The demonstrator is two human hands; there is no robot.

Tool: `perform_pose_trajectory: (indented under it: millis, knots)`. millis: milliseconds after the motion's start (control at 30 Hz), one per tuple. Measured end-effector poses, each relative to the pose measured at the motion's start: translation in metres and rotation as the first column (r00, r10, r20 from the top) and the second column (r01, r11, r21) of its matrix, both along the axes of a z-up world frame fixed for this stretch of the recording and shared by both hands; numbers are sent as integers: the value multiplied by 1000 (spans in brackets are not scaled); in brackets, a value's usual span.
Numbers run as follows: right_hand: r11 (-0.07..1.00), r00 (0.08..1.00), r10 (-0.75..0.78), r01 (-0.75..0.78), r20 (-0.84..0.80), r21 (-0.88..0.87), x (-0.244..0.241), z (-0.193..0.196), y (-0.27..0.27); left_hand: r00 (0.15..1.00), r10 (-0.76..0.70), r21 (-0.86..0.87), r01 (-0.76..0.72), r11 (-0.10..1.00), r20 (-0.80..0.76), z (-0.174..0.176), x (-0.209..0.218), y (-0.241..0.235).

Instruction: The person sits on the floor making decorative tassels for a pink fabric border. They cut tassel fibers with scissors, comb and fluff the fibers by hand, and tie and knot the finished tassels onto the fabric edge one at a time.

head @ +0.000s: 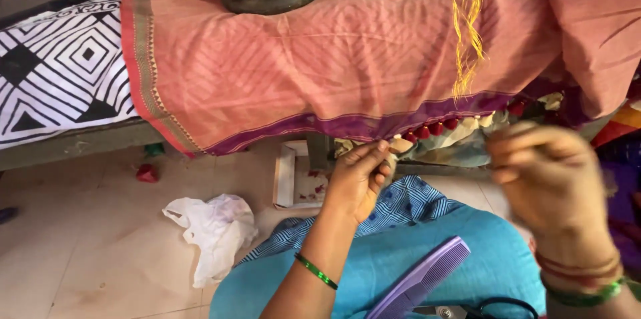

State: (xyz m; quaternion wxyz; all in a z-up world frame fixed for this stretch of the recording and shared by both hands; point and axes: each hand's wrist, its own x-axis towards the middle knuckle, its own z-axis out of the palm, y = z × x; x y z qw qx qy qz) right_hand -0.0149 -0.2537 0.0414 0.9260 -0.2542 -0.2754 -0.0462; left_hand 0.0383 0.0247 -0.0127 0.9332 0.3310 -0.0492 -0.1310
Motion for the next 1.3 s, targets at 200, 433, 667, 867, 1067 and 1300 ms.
perform_pose_trajectory:
  millis: [200, 433, 667, 867, 1067, 1300]
  knots:
    - [201, 879, -184, 472, 440, -858, -20, 56, 106, 997, -57, 201, 65, 977, -47, 24, -21, -3]
    - [82, 820, -5, 571, 573, -817, -19, 40, 101, 996, -52, 106, 45, 993, 72, 9, -14, -3]
    - [139, 971, -151, 204, 183, -969, -23, 13, 76, 992, -70, 102, 60, 993, 101, 26, -17, 1]
    - [257, 979, -73, 204, 191, -945, -16, 11, 79, 995, -50, 63, 45, 997, 86, 26, -18, 1]
    - [311, 970, -203, 190, 131, -931, -4, -6, 109, 999, 22, 174, -30, 984, 48, 21, -17, -7]
    - [8, 813, -226, 552, 536, -834, 1, 16, 101, 995, 53, 371, -81, 925, 87, 27, -16, 19]
